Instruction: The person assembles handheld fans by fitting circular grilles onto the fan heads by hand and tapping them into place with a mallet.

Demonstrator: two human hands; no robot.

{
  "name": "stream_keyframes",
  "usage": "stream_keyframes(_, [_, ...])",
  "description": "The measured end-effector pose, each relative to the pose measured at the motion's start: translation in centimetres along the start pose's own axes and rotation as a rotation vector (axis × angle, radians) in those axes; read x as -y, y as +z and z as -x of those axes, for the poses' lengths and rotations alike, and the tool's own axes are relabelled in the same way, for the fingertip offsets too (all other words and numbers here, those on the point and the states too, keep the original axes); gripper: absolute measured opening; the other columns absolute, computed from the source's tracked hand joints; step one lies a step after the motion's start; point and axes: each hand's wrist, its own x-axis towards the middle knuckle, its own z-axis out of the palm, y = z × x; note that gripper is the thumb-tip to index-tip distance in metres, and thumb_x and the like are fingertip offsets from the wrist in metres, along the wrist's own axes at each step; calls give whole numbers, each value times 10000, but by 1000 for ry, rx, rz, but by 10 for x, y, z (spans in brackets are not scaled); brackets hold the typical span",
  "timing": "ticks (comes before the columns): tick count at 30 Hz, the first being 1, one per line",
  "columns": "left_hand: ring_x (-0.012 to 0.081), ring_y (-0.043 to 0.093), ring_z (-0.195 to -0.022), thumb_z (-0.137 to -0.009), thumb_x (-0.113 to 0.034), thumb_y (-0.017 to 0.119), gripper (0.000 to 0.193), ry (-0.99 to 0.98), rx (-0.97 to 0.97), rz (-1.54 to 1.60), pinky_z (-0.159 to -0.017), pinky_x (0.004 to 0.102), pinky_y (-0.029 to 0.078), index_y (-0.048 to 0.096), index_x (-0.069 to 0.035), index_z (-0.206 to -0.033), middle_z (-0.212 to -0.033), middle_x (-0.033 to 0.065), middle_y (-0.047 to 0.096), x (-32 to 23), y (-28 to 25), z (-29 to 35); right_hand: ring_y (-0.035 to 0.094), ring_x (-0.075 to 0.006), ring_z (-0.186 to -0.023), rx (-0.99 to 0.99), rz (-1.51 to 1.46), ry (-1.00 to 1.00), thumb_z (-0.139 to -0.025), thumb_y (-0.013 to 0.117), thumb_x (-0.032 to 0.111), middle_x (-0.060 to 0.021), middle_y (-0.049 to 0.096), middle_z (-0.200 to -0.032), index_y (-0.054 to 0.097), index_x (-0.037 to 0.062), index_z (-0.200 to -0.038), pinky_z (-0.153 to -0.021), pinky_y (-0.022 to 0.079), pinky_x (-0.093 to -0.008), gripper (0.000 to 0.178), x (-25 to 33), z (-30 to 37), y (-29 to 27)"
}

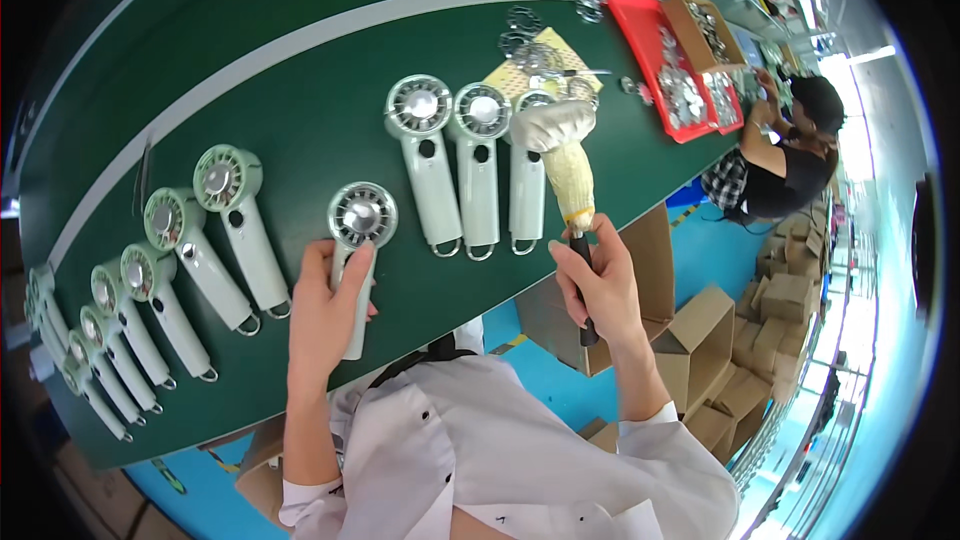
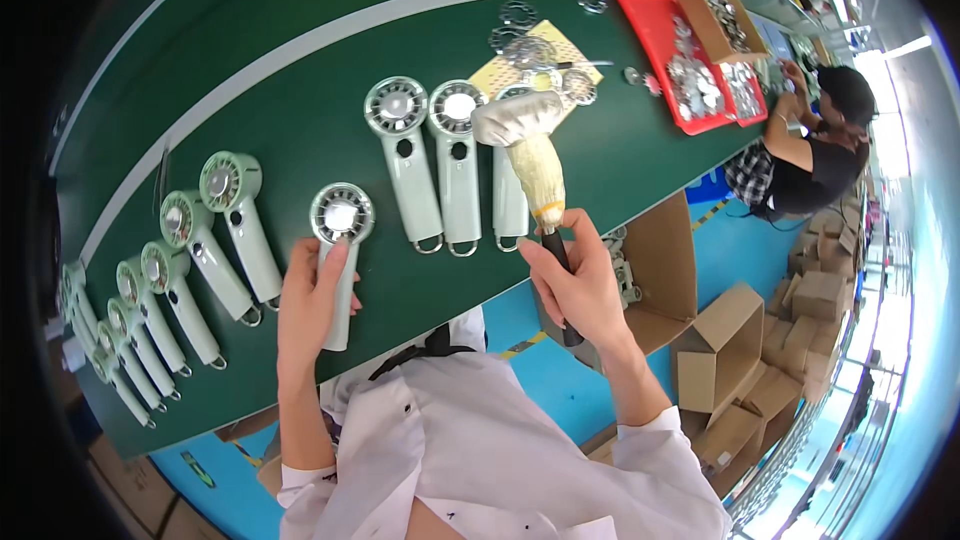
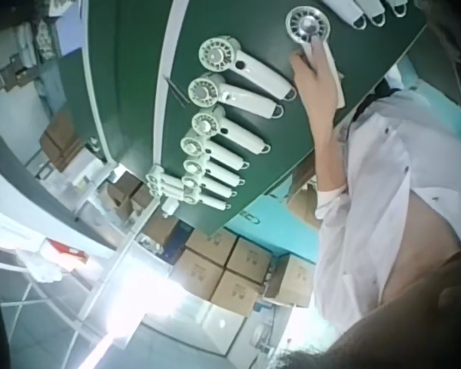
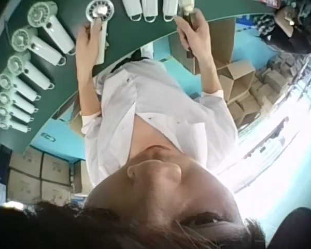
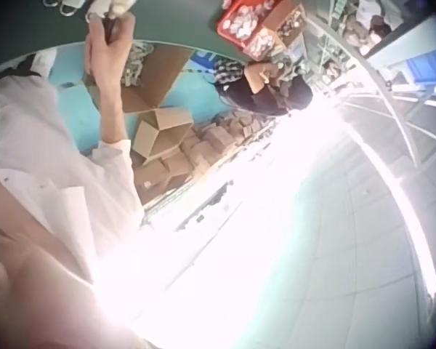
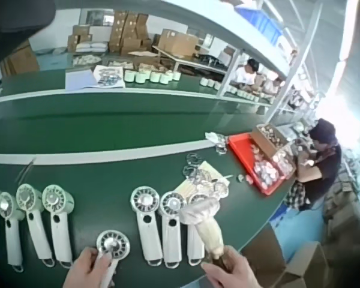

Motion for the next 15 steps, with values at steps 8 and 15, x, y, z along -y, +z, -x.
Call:
stream_keyframes(8, [357,669,-819,-894,-372,738,473,291,-251,-359,-751,426,513,578,49,-1037,-932,220,681,-19,21,-35,388,-59,-379,-521,77,-134,-1031,558,227,7,481,-626,681,-2,-1057,-327,270,-223,261,-39,-23,-58])
stream_keyframes(15, [357,620,-849,-900,-416,706,451,453,-454,-599,-735,467,494,578,17,-911,-849,183,628,-26,38,-69,500,-144,-725,-752,772,-312,-942,700,216,-66,548,-835,642,-41,-1094,-666,437,-312,304,-84,-68,-75])
